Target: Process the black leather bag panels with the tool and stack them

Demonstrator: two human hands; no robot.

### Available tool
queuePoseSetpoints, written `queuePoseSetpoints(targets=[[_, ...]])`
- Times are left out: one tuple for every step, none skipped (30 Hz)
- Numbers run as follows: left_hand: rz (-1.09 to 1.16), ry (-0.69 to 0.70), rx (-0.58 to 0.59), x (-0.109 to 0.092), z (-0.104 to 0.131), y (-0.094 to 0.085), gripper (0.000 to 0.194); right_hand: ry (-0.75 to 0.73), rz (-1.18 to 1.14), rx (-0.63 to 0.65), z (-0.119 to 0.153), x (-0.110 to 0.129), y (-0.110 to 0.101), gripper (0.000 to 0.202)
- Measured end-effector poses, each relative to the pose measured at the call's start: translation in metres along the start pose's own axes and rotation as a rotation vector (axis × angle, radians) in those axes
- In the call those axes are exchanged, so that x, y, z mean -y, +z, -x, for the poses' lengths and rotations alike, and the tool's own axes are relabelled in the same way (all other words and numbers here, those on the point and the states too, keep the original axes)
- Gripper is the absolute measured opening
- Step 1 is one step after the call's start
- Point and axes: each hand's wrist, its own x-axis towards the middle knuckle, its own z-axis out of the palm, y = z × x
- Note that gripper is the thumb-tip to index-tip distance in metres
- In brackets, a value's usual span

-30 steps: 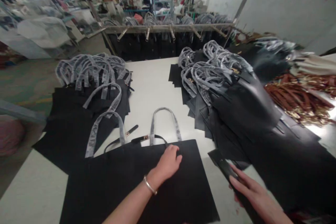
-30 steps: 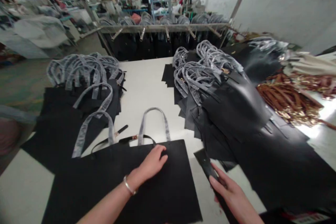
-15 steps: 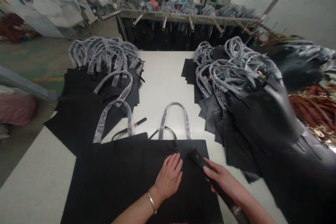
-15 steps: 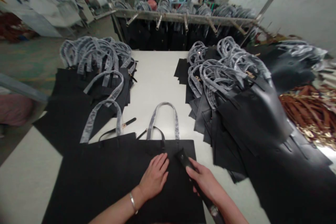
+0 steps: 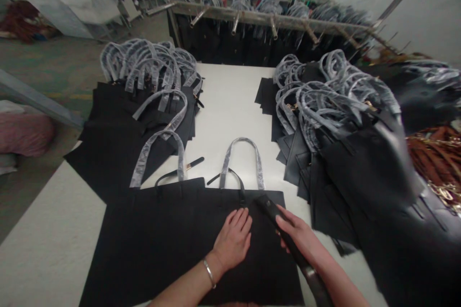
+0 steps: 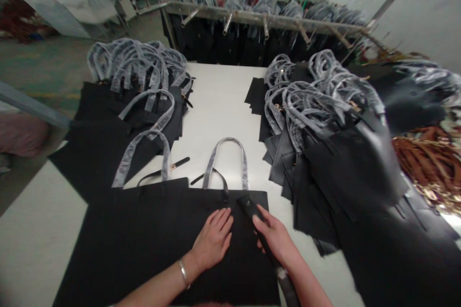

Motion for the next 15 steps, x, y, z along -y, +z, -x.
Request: queuePoseSetpoints(targets=[[-0.005,0.0,-0.005,0.0,0.0,0.001,0.042,-0.033,-0.016,-0.044,-0.003,0.004,-0.002,0.065],[-0.009,0.003,-0.009,0.0,0.001,0.001,0.042,-0.064,-0.031,-0.079,-0.004,0.006,-0.005,0.063],[-0.012,0.005,-0.011,0.0,0.001,0.002,0.043,-0.085,-0.049,-0.103,-0.004,0.006,-0.011,0.06],[-0.013,0.003,-0.012,0.0,0.001,0.003,0.043,-0.086,-0.07,-0.115,-0.002,0.004,-0.018,0.057],[-0.013,0.002,-0.011,0.0,0.001,0.003,0.042,-0.067,-0.092,-0.118,0.0,0.001,-0.025,0.055],[-0.01,0.003,-0.007,0.0,0.001,0.004,0.042,-0.031,-0.116,-0.125,0.003,-0.003,-0.032,0.053],[-0.005,0.007,-0.004,0.0,0.001,0.004,0.042,0.009,-0.14,-0.126,0.006,-0.007,-0.038,0.05],[0.001,0.013,-0.002,0.0,0.001,0.004,0.042,0.039,-0.162,-0.126,0.007,-0.009,-0.043,0.048],[0.007,0.021,-0.002,0.001,0.001,0.004,0.042,0.055,-0.181,-0.125,0.006,-0.01,-0.046,0.045],[0.012,0.029,-0.003,0.001,0.001,0.003,0.042,0.054,-0.194,-0.118,0.004,-0.01,-0.048,0.043],[0.016,0.034,-0.005,0.001,0.001,0.002,0.042,0.041,-0.202,-0.112,0.001,-0.008,-0.048,0.04],[0.017,0.034,-0.008,0.001,0.001,0.002,0.042,0.022,-0.205,-0.113,-0.003,-0.004,-0.048,0.039],[0.016,0.035,-0.011,0.001,0.001,0.001,0.042,0.003,-0.205,-0.124,-0.007,0.001,-0.047,0.039],[0.012,0.034,-0.014,0.001,0.001,0.001,0.042,-0.018,-0.203,-0.144,-0.01,0.006,-0.046,0.04],[0.007,0.033,-0.018,0.0,0.001,0.001,0.042,-0.035,-0.201,-0.169,-0.011,0.011,-0.045,0.043]])
